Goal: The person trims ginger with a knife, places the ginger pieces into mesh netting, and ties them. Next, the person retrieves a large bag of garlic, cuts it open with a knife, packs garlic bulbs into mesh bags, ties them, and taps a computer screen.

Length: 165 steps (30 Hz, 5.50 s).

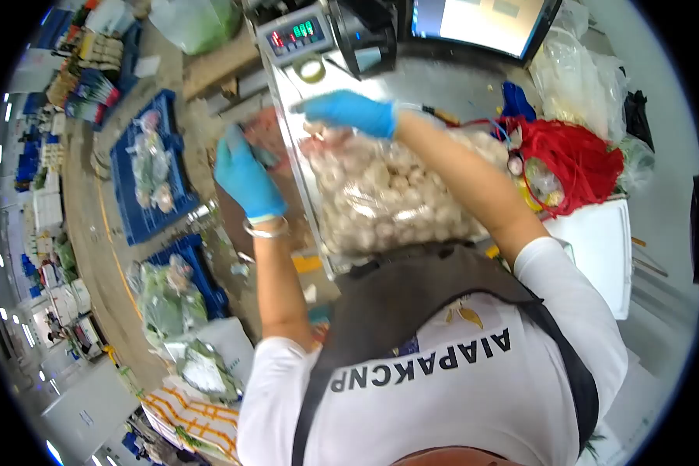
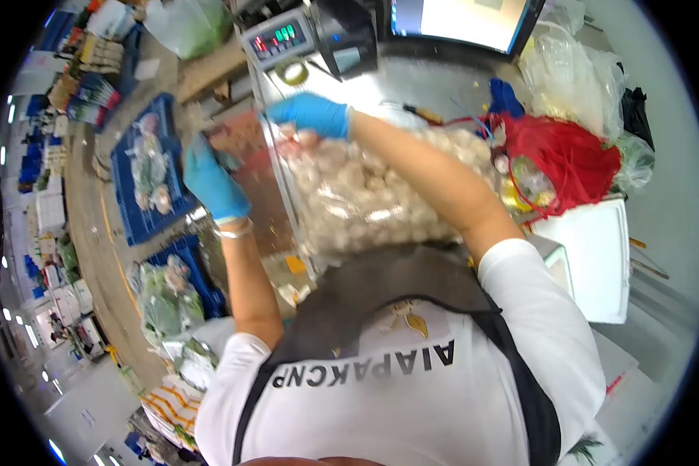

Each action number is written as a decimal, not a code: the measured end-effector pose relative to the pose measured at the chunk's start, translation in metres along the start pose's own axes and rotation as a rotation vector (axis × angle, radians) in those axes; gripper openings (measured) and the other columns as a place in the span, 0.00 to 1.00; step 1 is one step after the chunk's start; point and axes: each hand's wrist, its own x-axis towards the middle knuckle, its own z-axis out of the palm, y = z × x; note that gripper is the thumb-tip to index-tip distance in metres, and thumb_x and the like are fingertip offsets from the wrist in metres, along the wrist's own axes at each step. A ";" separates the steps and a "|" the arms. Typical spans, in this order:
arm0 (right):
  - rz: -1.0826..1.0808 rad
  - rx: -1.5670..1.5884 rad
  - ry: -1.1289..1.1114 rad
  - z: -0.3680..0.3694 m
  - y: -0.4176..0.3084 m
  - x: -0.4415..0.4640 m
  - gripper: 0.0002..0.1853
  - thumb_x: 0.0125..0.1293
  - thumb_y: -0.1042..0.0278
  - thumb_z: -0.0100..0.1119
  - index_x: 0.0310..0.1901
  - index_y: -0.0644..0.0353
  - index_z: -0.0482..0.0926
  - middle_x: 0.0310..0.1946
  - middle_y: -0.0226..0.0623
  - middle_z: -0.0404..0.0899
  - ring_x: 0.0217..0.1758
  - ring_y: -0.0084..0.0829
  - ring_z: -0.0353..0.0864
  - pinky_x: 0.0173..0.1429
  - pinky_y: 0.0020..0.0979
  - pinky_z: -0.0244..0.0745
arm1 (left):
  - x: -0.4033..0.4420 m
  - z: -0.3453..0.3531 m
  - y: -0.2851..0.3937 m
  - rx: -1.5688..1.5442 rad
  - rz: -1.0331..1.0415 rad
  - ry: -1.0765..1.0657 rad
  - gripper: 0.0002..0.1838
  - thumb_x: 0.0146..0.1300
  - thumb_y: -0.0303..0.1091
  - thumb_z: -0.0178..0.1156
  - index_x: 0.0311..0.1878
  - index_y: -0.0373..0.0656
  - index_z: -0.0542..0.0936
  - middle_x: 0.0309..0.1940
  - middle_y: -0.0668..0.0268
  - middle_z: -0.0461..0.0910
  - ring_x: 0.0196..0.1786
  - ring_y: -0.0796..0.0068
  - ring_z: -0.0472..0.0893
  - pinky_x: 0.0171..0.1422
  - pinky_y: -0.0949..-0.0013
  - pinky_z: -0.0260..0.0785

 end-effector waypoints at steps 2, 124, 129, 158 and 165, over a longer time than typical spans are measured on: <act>-0.274 0.115 0.098 -0.018 -0.028 -0.044 0.20 0.71 0.61 0.52 0.61 0.57 0.75 0.55 0.34 0.78 0.56 0.26 0.79 0.57 0.28 0.76 | -0.004 -0.002 -0.007 -0.021 -0.004 -0.022 0.17 0.74 0.39 0.50 0.42 0.36 0.82 0.15 0.72 0.70 0.17 0.85 0.67 0.23 0.78 0.58; 0.287 1.019 -0.025 0.019 0.018 -0.038 0.12 0.69 0.62 0.50 0.48 0.61 0.73 0.40 0.40 0.78 0.42 0.32 0.81 0.38 0.34 0.81 | -0.053 0.026 -0.021 0.142 -0.086 -0.187 0.14 0.67 0.31 0.57 0.51 0.36 0.83 0.35 0.68 0.85 0.36 0.88 0.76 0.40 0.78 0.71; 0.049 0.227 0.419 0.004 0.060 0.011 0.16 0.68 0.60 0.53 0.50 0.63 0.74 0.43 0.38 0.78 0.47 0.30 0.79 0.49 0.33 0.81 | -0.039 0.015 -0.011 0.028 -0.215 -0.092 0.14 0.70 0.36 0.54 0.46 0.38 0.85 0.18 0.74 0.76 0.16 0.90 0.65 0.20 0.81 0.56; 0.278 0.822 0.207 -0.027 0.055 -0.156 0.20 0.67 0.56 0.54 0.51 0.64 0.76 0.46 0.38 0.78 0.41 0.25 0.78 0.57 0.30 0.76 | -0.042 0.014 -0.040 -0.045 -0.242 -0.018 0.15 0.72 0.38 0.52 0.44 0.38 0.85 0.13 0.79 0.63 0.17 0.90 0.60 0.22 0.79 0.49; 0.346 -0.474 -0.035 -0.037 0.049 -0.135 0.13 0.69 0.60 0.56 0.48 0.57 0.82 0.34 0.33 0.81 0.41 0.26 0.80 0.50 0.29 0.76 | -0.041 0.015 -0.039 -0.013 -0.204 -0.058 0.15 0.72 0.38 0.52 0.44 0.38 0.85 0.13 0.78 0.64 0.17 0.89 0.61 0.22 0.79 0.49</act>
